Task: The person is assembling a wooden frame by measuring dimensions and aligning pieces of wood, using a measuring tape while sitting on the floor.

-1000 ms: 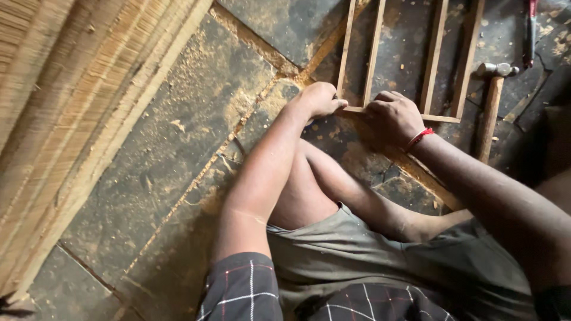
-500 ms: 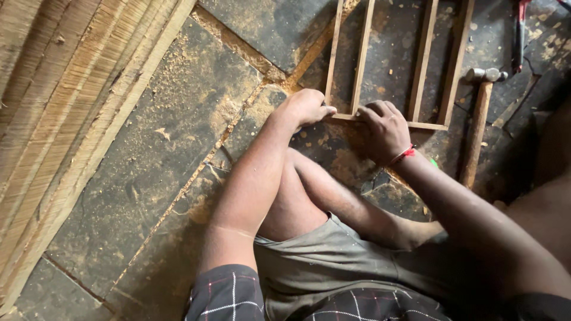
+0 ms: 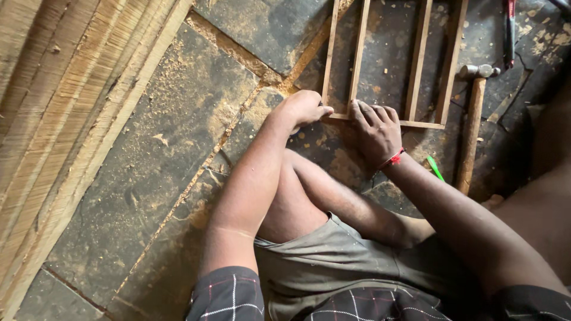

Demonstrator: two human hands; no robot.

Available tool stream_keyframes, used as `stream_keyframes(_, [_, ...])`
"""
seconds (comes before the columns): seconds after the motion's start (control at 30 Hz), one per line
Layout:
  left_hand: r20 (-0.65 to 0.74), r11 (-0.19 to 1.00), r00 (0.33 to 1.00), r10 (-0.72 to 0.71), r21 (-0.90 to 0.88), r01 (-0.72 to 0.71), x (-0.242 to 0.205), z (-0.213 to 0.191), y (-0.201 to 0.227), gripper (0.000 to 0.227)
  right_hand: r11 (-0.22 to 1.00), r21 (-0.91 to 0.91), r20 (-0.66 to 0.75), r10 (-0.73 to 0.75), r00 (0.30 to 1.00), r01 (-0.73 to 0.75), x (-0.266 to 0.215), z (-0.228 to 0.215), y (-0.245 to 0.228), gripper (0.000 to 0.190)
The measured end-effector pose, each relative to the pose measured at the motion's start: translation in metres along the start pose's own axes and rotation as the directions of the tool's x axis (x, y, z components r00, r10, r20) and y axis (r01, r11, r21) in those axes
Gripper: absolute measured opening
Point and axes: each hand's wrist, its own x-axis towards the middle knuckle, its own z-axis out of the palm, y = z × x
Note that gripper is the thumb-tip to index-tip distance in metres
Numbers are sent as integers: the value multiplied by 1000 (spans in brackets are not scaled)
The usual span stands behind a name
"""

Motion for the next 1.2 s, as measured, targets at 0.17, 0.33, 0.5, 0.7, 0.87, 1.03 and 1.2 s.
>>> stream_keyframes(0.17, [-22, 999, 999, 25, 37, -24, 4, 4, 0, 45, 996, -49, 85, -68, 994, 72, 2, -1, 4, 69])
stream_keyframes(0.33, [-43, 995, 997, 64, 78, -61, 24, 18, -13, 46, 988, -119, 133, -86, 987, 102, -5, 19, 15, 64])
stream_keyframes(0.5, [-142, 992, 984, 106, 88, -94, 45, 37, -33, 44, 979, -148, 89, -128, 988, 140, -11, 33, 19, 65])
stream_keyframes(0.7, [-247, 991, 962, 121, 88, -102, 37, 50, -19, 46, 1000, -29, 57, 2, 998, -1, -7, -4, 5, 65])
stream_keyframes(0.87, [-315, 975, 936, 155, 203, -93, 13, 51, 7, 47, 996, 81, -42, 49, 998, -45, -12, -45, -4, 62])
stream_keyframes(1.03, [-360, 954, 901, 243, 257, -154, -13, 55, 33, 48, 893, 437, -132, 177, 975, -103, -17, -66, -20, 32])
stream_keyframes(1.2, [-357, 851, 787, 503, 50, -522, -15, 79, 48, 55, 532, 823, 5, 347, 938, -200, -34, -52, -35, 24])
